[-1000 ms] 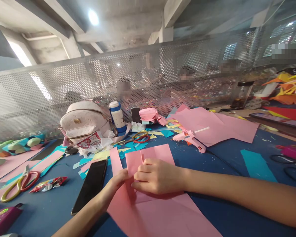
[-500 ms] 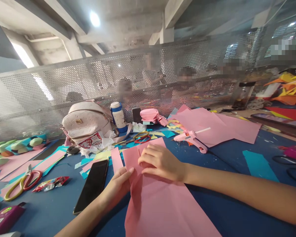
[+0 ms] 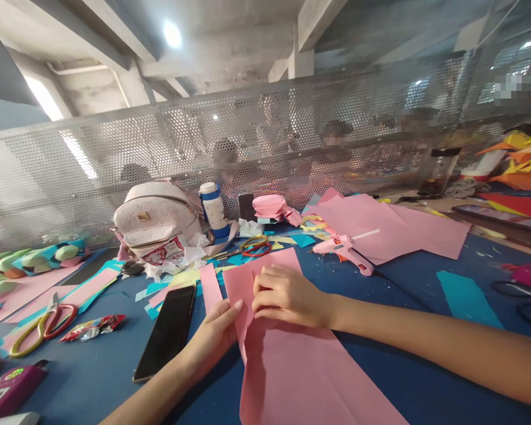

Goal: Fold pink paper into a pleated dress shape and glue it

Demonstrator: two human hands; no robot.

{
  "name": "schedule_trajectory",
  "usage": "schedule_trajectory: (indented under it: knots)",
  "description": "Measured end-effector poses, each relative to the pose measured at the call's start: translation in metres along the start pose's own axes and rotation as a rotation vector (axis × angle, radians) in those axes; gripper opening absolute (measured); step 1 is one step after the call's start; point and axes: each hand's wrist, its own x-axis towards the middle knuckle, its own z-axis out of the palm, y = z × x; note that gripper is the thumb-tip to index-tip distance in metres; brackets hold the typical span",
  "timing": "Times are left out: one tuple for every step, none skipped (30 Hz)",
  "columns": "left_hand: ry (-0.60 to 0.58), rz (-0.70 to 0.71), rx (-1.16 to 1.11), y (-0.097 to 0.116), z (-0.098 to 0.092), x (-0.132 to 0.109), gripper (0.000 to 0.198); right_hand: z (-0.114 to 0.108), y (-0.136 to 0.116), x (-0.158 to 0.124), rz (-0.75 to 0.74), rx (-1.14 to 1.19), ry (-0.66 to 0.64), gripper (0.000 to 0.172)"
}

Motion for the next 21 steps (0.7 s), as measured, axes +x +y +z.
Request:
schedule_trajectory:
  knots:
    - [-0.001,-0.002,0.0,-0.001,0.001,0.0,0.016,0.001,-0.001,0.0,0.013,-0.002,0.002,0.024]
    - [-0.001,-0.003,-0.002,-0.001,0.001,0.0,0.016,0.002,-0.002,0.0,0.028,-0.001,0.005,0.024]
    - [0.004,0.0,-0.008,-0.002,0.002,0.0,0.017,0.002,-0.004,0.0,0.044,0.003,0.007,0.023]
    - [0.012,0.002,-0.015,-0.003,0.002,0.0,0.017,0.003,-0.005,0.0,0.059,0.011,0.01,0.022]
    - [0.022,0.0,-0.019,-0.004,0.002,0.0,0.018,0.003,-0.007,0.0,0.071,0.017,0.014,0.022]
    - [0.03,-0.003,-0.02,-0.004,0.002,0.0,0.019,0.004,-0.008,0.0,0.079,0.019,0.019,0.021]
    - [0.037,-0.008,-0.017,-0.005,0.003,-0.001,0.02,0.004,-0.01,0.0,0.082,0.012,0.021,0.022]
    - [0.039,-0.015,-0.01,-0.005,0.003,-0.001,0.02,0.005,-0.011,0.001,0.082,-0.003,0.022,0.022]
    - [0.038,-0.023,0.0,-0.005,0.004,-0.002,0.021,0.005,-0.012,0.001,0.083,-0.022,0.019,0.023]
    - [0.037,-0.025,0.009,-0.006,0.006,-0.003,0.021,0.006,-0.014,0.002,0.085,-0.042,0.016,0.023]
    - [0.039,-0.021,0.015,-0.006,0.007,-0.003,0.021,0.007,-0.015,0.002,0.091,-0.059,0.014,0.023]
    - [0.043,-0.016,0.019,-0.005,0.009,-0.004,0.021,0.007,-0.016,0.002,0.098,-0.071,0.014,0.023]
    - [0.048,-0.011,0.022,-0.005,0.01,-0.004,0.022,0.008,-0.017,0.002,0.106,-0.078,0.016,0.022]
    - [0.055,-0.007,0.026,-0.004,0.012,-0.004,0.022,0.008,-0.018,0.003,0.113,-0.083,0.02,0.021]
    - [0.058,-0.005,0.027,-0.004,0.013,-0.004,0.022,0.009,-0.019,0.003,0.118,-0.088,0.023,0.021]
    - [0.057,-0.007,0.025,-0.003,0.015,-0.004,0.022,0.01,-0.02,0.003,0.122,-0.094,0.025,0.02]
    - [0.052,-0.012,0.021,-0.002,0.016,-0.005,0.022,0.01,-0.02,0.003,0.127,-0.102,0.026,0.02]
    - [0.044,-0.018,0.017,0.0,0.017,-0.005,0.021,0.011,-0.02,0.003,0.131,-0.11,0.025,0.02]
    - [0.034,-0.024,0.016,0.001,0.018,-0.006,0.019,0.011,-0.021,0.002,0.134,-0.119,0.024,0.02]
    - [0.025,-0.029,0.014,0.002,0.018,-0.007,0.017,0.011,-0.021,0.002,0.136,-0.128,0.021,0.019]
    - [0.022,-0.032,0.012,0.003,0.019,-0.008,0.015,0.012,-0.021,0.002,0.138,-0.136,0.02,0.019]
